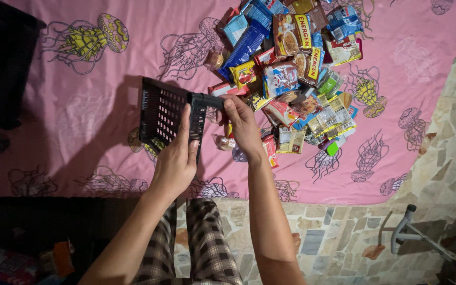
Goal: The person assembles a black plastic basket by attaching legs and side panels to the base. They handle the basket parts and a pile of snack packets on a pink jellyfish-patterned bedsheet.
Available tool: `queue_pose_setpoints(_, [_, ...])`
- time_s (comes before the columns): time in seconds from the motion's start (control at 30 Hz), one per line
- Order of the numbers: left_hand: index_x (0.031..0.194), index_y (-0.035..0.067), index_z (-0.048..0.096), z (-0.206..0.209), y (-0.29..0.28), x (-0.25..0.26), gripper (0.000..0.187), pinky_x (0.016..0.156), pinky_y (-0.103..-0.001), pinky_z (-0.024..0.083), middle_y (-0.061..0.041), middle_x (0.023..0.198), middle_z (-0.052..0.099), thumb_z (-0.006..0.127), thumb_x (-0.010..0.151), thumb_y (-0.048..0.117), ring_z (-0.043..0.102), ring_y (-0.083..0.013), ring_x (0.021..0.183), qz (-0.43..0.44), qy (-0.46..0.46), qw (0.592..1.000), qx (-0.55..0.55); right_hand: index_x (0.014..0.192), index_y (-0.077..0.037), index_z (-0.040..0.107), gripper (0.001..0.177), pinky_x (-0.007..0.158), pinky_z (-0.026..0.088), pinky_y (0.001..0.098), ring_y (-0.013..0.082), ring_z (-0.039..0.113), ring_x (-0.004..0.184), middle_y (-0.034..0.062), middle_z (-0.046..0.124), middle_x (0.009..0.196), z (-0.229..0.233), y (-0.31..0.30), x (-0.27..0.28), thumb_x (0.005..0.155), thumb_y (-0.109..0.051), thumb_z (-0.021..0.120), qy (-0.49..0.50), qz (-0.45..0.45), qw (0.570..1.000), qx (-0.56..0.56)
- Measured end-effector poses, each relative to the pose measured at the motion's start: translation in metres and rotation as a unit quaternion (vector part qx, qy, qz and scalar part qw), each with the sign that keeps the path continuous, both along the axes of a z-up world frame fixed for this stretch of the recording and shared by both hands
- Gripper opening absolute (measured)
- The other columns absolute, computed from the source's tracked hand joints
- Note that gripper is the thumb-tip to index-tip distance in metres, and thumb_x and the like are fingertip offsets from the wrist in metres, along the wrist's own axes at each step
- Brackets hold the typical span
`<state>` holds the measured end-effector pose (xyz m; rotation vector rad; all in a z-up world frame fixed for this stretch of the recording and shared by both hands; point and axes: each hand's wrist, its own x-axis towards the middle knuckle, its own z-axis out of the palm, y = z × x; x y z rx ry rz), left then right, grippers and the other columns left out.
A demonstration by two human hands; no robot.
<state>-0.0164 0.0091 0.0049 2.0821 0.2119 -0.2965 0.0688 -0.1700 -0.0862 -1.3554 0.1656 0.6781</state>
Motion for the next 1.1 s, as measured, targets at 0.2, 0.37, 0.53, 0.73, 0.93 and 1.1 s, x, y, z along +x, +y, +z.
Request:
queue_pose_setpoints(0.2, [0.163,0.01,0.008,0.001,-0.005,0.003,0.077,0.085,-0.052,0.055,-0.033,0.147,0.052,0.052,0.099,0.007,0.066,-0.0487,0.109,0.02,0.008,1.0,0.018,0.123,-0.003,0.063,0.028,0.061,0.049,0.0236,0.011,0.062,0.076,0.0032,0.066,0.089,-0.005,0.002,-0.009,0.109,-0.026,0.054,0.036,-0.107,0.989,0.091])
queue_pose_setpoints(0.37, [0.164,0.008,0.01,-0.001,0.001,0.002,0.073,0.087,-0.051,0.055,-0.033,0.145,0.054,0.051,0.103,0.008,0.065,-0.0493,0.111,0.053,-0.017,0.998,0.012,0.127,-0.001,0.064,0.024,0.081,0.051,0.0283,0.0115,0.061,0.088,0.0046,0.066,0.097,-0.011,-0.009,-0.016,0.109,-0.017,0.06,0.049,-0.188,0.962,0.19])
queue_pose_setpoints(0.53, [0.166,0.011,0.011,-0.004,0.01,-0.003,0.069,0.094,-0.051,0.055,-0.03,0.141,0.059,0.05,0.109,0.013,0.066,-0.0484,0.118,0.053,-0.028,0.998,-0.002,0.127,-0.001,0.062,0.032,0.094,0.055,0.0327,0.0179,0.066,0.102,0.0071,0.068,0.108,0.002,-0.004,-0.015,0.107,-0.025,0.063,0.073,-0.216,0.942,0.246])
queue_pose_setpoints(0.73, [0.168,0.015,0.015,-0.002,0.032,-0.007,0.061,0.096,-0.045,0.057,-0.028,0.149,0.056,0.045,0.114,0.019,0.069,-0.0389,0.12,0.059,-0.066,0.995,-0.047,0.133,-0.007,0.054,0.037,0.091,0.06,0.0392,0.0266,0.07,0.108,0.0125,0.065,0.123,0.034,0.025,0.003,0.107,-0.033,0.055,0.112,-0.2,0.91,0.345])
queue_pose_setpoints(0.93, [0.169,0.012,0.023,0.008,0.077,-0.01,0.062,0.105,-0.029,0.05,-0.01,0.144,0.059,0.047,0.113,0.02,0.06,-0.0144,0.117,0.172,-0.01,0.932,-0.32,0.142,-0.012,0.047,0.039,0.066,0.055,0.0312,0.0214,0.066,0.084,0.0108,0.061,0.107,0.057,0.038,0.003,0.111,-0.035,0.046,0.108,-0.175,0.936,0.287])
queue_pose_setpoints(1.1, [0.165,0.005,0.03,0.006,0.091,-0.009,0.059,0.108,-0.026,0.045,-0.005,0.145,0.059,0.049,0.111,0.018,0.058,-0.011,0.122,0.181,-0.014,0.917,-0.354,0.14,-0.014,0.052,0.039,0.042,0.039,0.0236,0.011,0.049,0.057,0.0065,0.06,0.093,0.061,0.041,-0.004,0.11,-0.038,0.044,0.105,-0.161,0.961,0.198])
